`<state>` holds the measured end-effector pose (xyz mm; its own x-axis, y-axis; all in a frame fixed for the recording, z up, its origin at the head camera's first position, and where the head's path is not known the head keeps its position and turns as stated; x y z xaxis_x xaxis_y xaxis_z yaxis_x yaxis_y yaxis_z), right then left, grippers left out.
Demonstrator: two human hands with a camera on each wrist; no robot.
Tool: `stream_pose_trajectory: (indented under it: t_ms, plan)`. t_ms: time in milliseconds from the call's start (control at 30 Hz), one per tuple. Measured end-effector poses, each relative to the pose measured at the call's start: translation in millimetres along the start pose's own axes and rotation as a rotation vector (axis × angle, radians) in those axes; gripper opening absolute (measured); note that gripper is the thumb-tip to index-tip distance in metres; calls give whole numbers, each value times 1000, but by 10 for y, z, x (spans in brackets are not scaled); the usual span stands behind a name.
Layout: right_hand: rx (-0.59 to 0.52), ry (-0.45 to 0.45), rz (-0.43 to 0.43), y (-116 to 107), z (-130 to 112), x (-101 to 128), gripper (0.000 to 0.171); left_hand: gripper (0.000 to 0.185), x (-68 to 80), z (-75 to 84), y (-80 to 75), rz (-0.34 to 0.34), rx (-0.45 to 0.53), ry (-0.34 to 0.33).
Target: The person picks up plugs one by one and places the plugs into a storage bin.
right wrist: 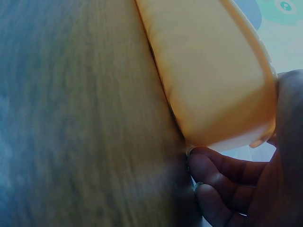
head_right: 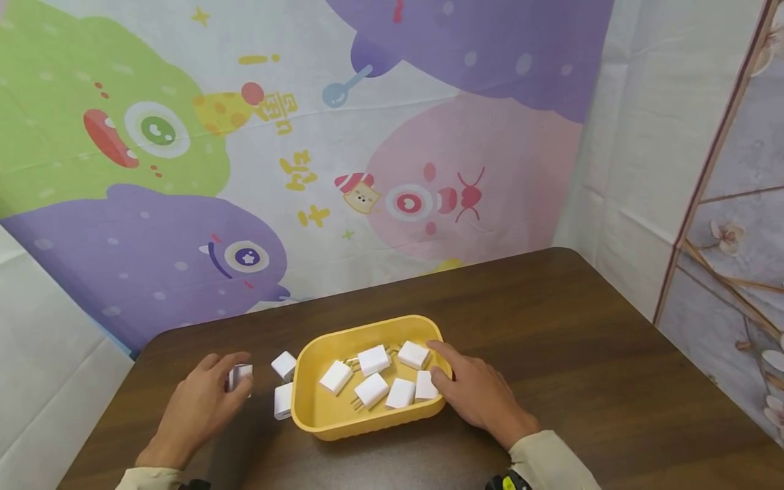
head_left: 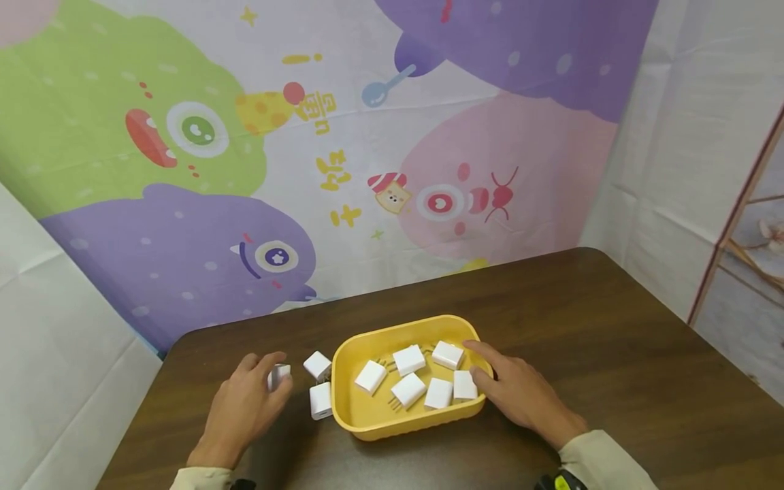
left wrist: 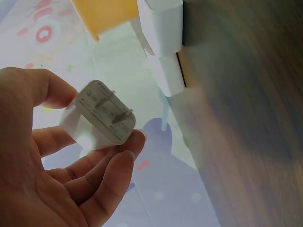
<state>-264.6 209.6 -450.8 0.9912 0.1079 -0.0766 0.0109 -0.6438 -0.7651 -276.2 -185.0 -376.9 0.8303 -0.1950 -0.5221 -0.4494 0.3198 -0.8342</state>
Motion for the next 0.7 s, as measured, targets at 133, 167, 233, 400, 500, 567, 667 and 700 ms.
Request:
stream_pose_trajectory:
  t_ms: [133, 167, 233, 400, 500, 567, 667, 700]
  plan:
    - [0, 2, -3, -9, 6, 4, 46, 27, -14, 33, 4, -8, 3, -11]
    - [0, 2, -3, -10, 6, 5, 46, 26, -23, 48, 3, -8, 7, -13]
    - [1, 3, -1, -12, 11, 7, 46, 23, -41, 83, -2, -4, 19, -15]
    - [-2, 1, 4, -15, 11, 19, 46, 21, -98, 203, -7, -4, 54, -15]
    - [0, -2, 7, -15, 1, 16, 46, 22, -117, 283, 0, -10, 74, -13]
    - [-1, -2, 5, -16, -4, 14, 46, 23, -124, 335, 9, -9, 88, -9]
    - [0, -1, -2, -15, -4, 7, 46, 23, -142, 408, 18, 5, 110, 3]
    - [0, -2, -3, -12, -2, 5, 46, 24, -151, 432, 23, 8, 116, 9]
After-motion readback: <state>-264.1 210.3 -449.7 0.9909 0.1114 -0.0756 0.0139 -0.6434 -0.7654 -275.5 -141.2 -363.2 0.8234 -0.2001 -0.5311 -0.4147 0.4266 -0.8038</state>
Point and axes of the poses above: each hand's wrist, its own x-axis away from the middle knuckle, its own y-axis out of the palm, z = x × y, the point moved 6 cm from there along -x, towards the middle knuckle, and after that the axes turned 2 degrees about z, right-handed, at the moved point
